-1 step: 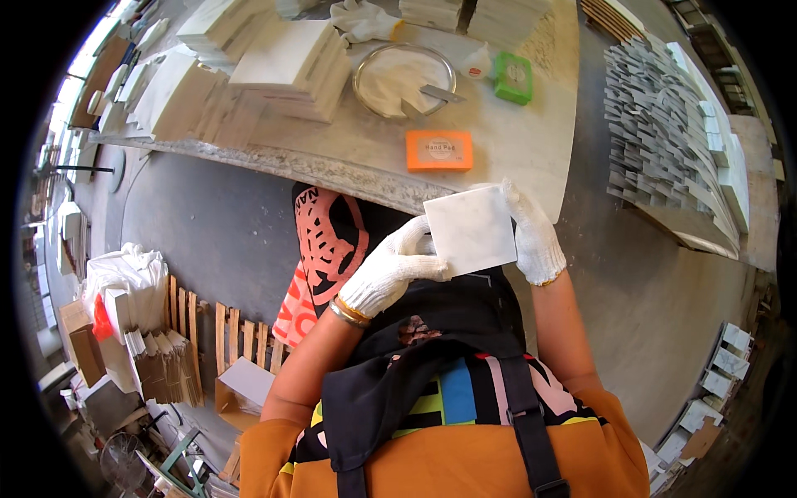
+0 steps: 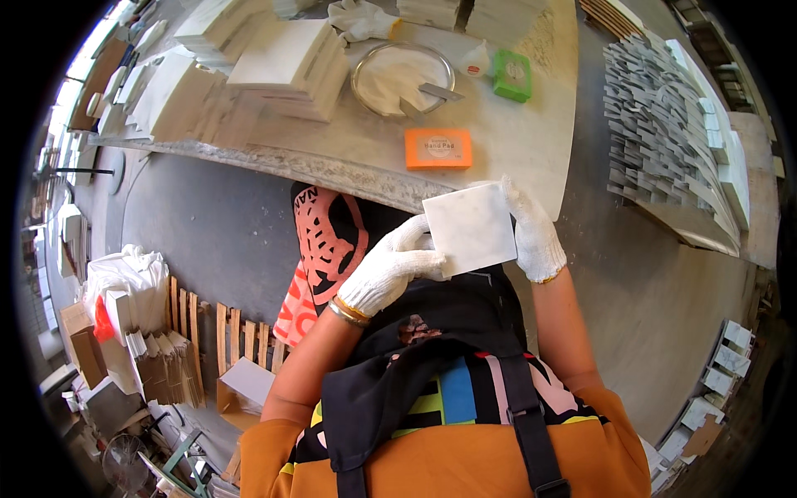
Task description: The person picks up white rectangular tiles from a large stack, walks to a workbench, and places them on the surface. They then use an orange sanding block to rub the edges and surfaces of the tiles before stacking the finished pieces.
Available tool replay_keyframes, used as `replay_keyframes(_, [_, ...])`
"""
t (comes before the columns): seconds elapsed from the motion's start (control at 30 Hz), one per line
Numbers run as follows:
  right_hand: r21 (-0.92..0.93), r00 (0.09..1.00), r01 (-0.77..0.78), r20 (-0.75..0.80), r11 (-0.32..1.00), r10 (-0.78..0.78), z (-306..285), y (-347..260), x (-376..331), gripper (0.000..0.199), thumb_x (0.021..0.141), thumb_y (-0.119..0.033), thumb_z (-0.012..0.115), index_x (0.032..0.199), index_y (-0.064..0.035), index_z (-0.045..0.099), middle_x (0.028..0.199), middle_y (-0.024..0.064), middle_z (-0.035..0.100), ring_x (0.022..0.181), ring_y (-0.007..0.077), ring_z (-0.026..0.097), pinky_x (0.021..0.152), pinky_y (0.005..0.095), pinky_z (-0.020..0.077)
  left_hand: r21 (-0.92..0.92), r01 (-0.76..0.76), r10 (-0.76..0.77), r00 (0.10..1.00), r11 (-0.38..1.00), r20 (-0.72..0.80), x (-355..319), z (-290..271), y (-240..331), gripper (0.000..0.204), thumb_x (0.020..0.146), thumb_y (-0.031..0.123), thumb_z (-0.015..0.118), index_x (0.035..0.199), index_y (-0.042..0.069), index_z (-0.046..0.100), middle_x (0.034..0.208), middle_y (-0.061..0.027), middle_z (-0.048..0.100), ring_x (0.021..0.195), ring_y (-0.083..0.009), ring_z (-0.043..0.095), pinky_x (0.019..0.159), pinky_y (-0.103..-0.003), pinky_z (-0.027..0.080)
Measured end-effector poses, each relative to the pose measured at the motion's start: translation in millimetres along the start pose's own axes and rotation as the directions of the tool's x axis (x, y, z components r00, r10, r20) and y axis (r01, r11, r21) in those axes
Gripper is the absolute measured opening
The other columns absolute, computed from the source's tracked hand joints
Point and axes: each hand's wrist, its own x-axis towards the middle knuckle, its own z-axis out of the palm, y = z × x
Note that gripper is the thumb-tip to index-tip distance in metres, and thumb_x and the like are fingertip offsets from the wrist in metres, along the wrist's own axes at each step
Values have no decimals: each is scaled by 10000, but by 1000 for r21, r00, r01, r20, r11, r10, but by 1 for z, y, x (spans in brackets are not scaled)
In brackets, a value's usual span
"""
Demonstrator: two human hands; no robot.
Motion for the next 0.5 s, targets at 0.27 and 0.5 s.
replay_keyframes(0.27, [111, 996, -64, 72, 992, 56, -8, 8, 8, 552, 1039, -445, 502, 1234, 57, 624, 1174, 132, 688, 1059, 182, 663, 969, 324, 518, -81, 63, -68, 996, 995, -65, -2, -6, -7, 539, 938, 309, 670, 1353, 0, 519, 1140, -92, 651, 906, -180, 655, 783, -334, 547])
replay_keyframes(0.5, [163, 996, -77, 60, 984, 68, -7, 7, 8, 525, 1037, -396, 529, 1290, 61, 585, 1222, 126, 674, 1113, 185, 647, 1005, 342, 505, -62, 25, -31, 995, 998, -100, 2, -8, -10, 539, 950, 293, 654, 1369, -2, 489, 1168, -105, 637, 940, -201, 667, 774, -368, 573])
